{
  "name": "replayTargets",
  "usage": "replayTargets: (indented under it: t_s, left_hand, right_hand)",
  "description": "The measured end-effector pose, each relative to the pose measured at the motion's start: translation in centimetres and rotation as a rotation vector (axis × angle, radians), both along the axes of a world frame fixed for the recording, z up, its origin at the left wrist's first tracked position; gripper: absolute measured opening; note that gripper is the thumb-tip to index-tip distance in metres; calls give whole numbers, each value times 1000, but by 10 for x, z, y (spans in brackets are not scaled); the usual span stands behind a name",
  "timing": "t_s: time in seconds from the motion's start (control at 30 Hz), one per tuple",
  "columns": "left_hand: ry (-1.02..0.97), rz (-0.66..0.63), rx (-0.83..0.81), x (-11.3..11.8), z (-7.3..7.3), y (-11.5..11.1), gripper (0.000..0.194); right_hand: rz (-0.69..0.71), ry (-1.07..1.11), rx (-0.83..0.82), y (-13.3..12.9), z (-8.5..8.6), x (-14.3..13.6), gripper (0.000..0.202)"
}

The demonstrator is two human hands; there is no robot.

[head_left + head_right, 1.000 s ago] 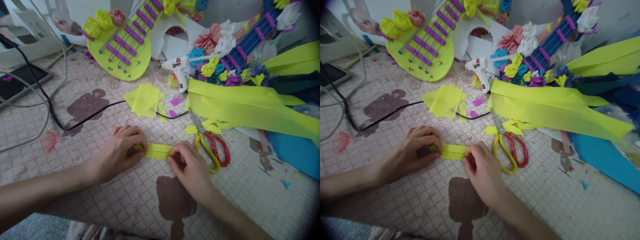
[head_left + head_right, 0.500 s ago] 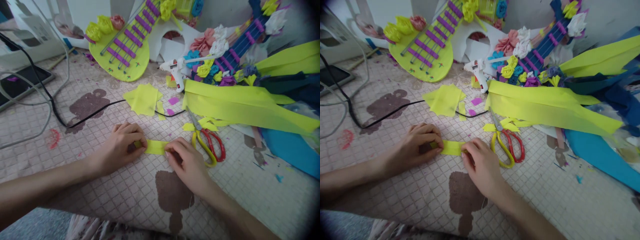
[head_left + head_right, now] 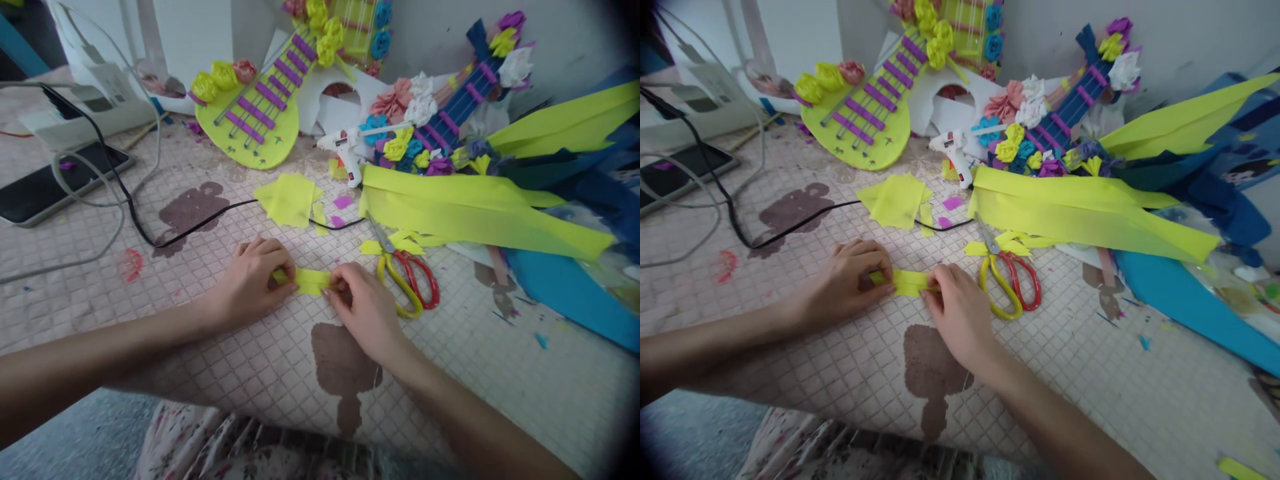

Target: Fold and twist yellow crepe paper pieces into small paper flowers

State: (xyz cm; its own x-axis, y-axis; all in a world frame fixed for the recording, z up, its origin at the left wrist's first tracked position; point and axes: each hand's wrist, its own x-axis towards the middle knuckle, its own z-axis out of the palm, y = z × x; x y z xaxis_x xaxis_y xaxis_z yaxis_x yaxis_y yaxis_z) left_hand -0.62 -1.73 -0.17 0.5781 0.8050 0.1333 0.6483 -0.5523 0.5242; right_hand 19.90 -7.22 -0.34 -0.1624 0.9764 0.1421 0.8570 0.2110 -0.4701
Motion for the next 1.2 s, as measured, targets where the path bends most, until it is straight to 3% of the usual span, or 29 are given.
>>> replayTargets:
  t_s: [0.2, 0.47, 0.67, 0.73, 0.87, 1.0, 1.2]
  left_hand:
    - [-131, -40, -42, -6, 1, -1, 10]
    - [-68, -82, 72, -14, -4, -5, 13]
    - [-86, -105, 141, -6, 7, -2, 11]
    - [-111, -188, 166, 1, 10, 1, 14]
    - [-89, -352, 100, 10, 8, 10, 17]
    - [-104, -364, -14, 10, 1, 16, 14]
    - [-135, -372, -34, 5, 3, 14, 17]
  right_hand:
    - [58, 59, 16, -3, -1, 6, 7]
    - [103, 93, 13, -4, -2, 15, 13]
    - [104, 95, 31, -2, -3, 15, 13]
    - [105, 96, 28, -2, -2, 14, 13]
    - [101, 89, 21, -2, 0, 14, 13]
    - [96, 150, 74, -4, 0, 14, 11]
    - [233, 90, 123, -3, 0, 13, 13]
